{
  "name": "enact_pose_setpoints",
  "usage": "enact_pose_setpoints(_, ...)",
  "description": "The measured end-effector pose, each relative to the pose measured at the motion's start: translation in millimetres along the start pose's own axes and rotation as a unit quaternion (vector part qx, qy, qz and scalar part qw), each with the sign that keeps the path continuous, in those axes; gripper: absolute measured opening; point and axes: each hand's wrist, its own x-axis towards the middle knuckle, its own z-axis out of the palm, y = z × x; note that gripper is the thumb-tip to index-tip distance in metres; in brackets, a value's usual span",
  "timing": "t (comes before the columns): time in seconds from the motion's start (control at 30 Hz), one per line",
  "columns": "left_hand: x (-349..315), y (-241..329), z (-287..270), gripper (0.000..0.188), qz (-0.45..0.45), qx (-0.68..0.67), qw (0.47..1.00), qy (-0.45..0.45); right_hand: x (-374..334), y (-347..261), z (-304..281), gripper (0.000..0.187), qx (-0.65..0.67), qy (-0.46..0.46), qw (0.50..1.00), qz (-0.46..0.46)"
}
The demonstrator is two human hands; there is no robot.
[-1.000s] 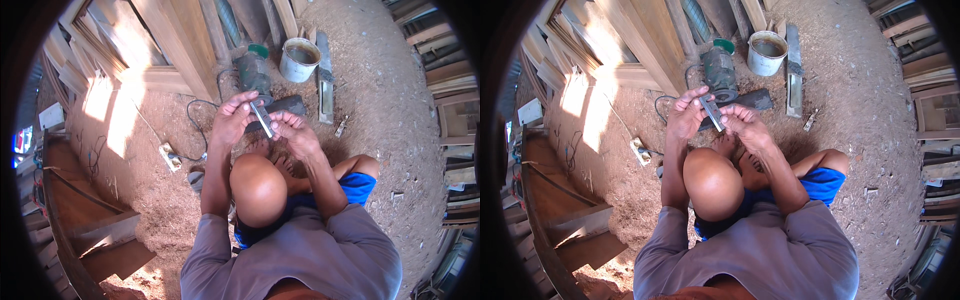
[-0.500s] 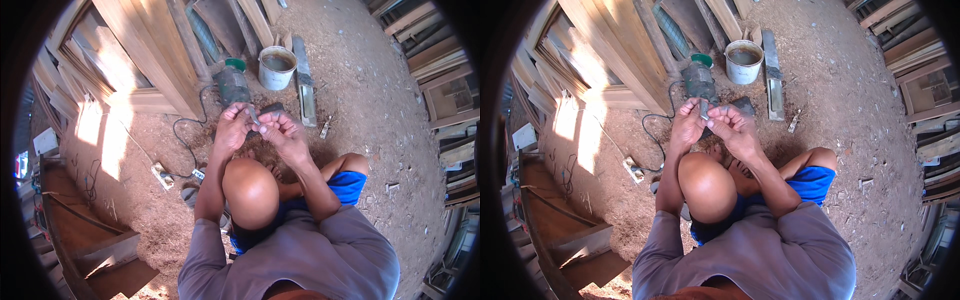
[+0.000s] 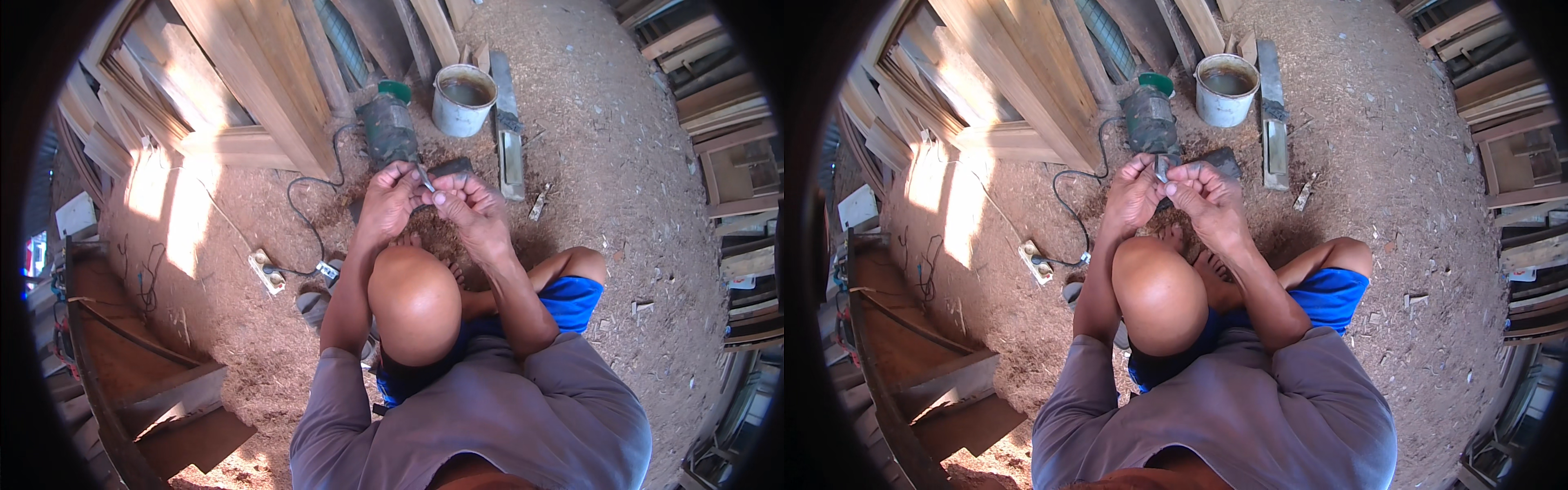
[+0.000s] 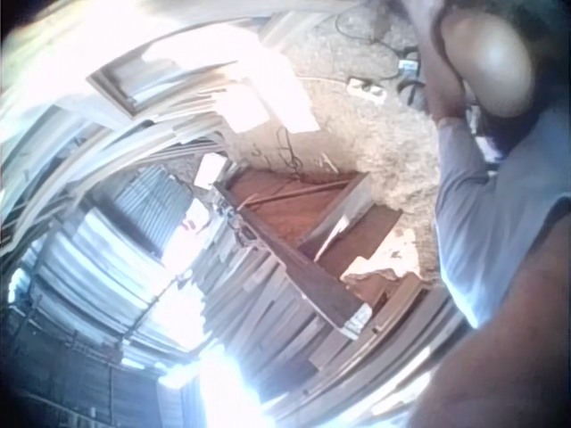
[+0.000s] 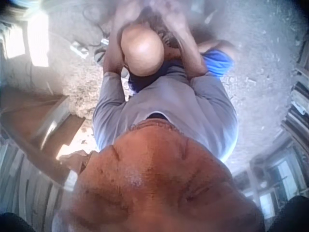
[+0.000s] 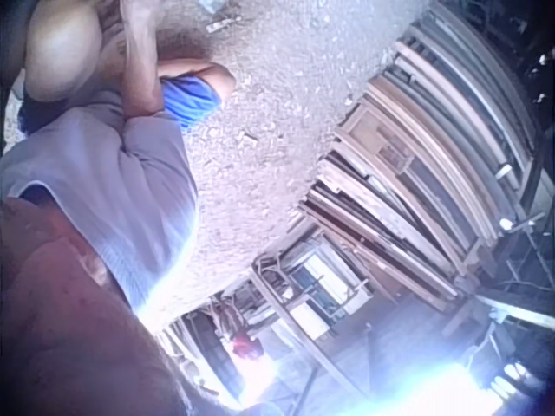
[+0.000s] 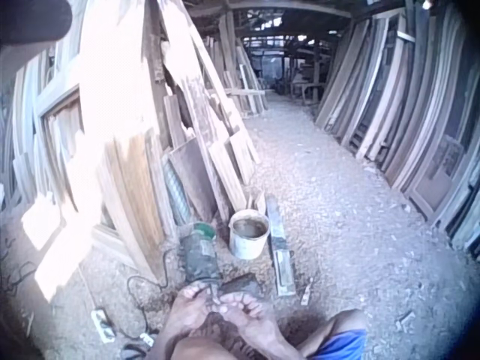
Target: The person sharpens a metal hinge by holding it against a rotating bench grinder. The person repeatedly applies the edge of the hinge to the grinding wheel, occasionally dipping the metal into a bucket of water to cool it down, and checking the edge by hand between grinding passes.
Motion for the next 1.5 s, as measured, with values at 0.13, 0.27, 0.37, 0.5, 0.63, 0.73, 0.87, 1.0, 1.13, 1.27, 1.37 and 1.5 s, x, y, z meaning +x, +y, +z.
enact_pose_setpoints(0.13,0.0,-1.2,-3.1,0.006,0.002,-0.003,1.000,-0.003,0.1,2.9,0.7,0.015,0.008,0.000,1.000,0.005)
enact_pose_setpoints(0.27,-0.1,-2.4,-6.7,0.006,0.002,-0.006,1.000,0.007,0.7,4.5,1.4,0.016,-0.001,-0.003,1.000,0.008)
enact_pose_setpoints(0.37,-0.6,-1.3,-5.7,0.005,0.003,-0.003,1.000,-0.004,2.6,6.5,-0.5,0.017,-0.018,0.011,1.000,0.014)
enact_pose_setpoints(0.5,-9.3,-3.8,-31.5,0.004,0.002,0.018,0.999,0.049,10.5,15.9,-1.2,0.016,-0.047,0.078,0.996,0.007)
enact_pose_setpoints(0.63,-20.7,-13.3,-63.4,0.004,-0.011,0.068,0.993,0.094,24.7,50.8,-20.1,0.014,-0.160,0.103,0.981,0.030)
enact_pose_setpoints(0.73,-28.9,-29.9,-90.5,0.005,-0.034,0.118,0.983,0.138,33.3,86.8,-32.1,0.010,-0.224,0.093,0.969,0.043)
enact_pose_setpoints(0.87,-38.7,-53.9,-127.3,0.007,-0.059,0.158,0.967,0.192,46.6,148.0,-51.6,0.006,-0.260,0.070,0.959,0.085)
enact_pose_setpoints(1.0,-31.8,-71.2,-153.7,0.009,-0.094,0.194,0.943,0.252,59.3,196.3,-64.0,0.005,-0.250,0.072,0.957,0.130)
enact_pose_setpoints(1.13,-22.4,-89.9,-195.8,0.010,-0.085,0.275,0.921,0.261,74.5,223.6,-61.4,0.006,-0.267,0.082,0.943,0.182)
enact_pose_setpoints(1.27,-2.8,-107.9,-225.5,0.012,-0.070,0.367,0.892,0.254,90.3,242.3,-71.1,0.011,-0.278,0.090,0.935,0.200)
enact_pose_setpoints(1.37,10.6,-114.5,-233.4,0.014,-0.067,0.423,0.868,0.250,99.4,250.3,-83.7,0.016,-0.341,0.076,0.920,0.176)
enact_pose_setpoints(1.5,15.4,-114.4,-247.4,0.018,-0.041,0.505,0.824,0.254,107.0,243.1,-69.8,0.021,-0.360,0.078,0.905,0.214)
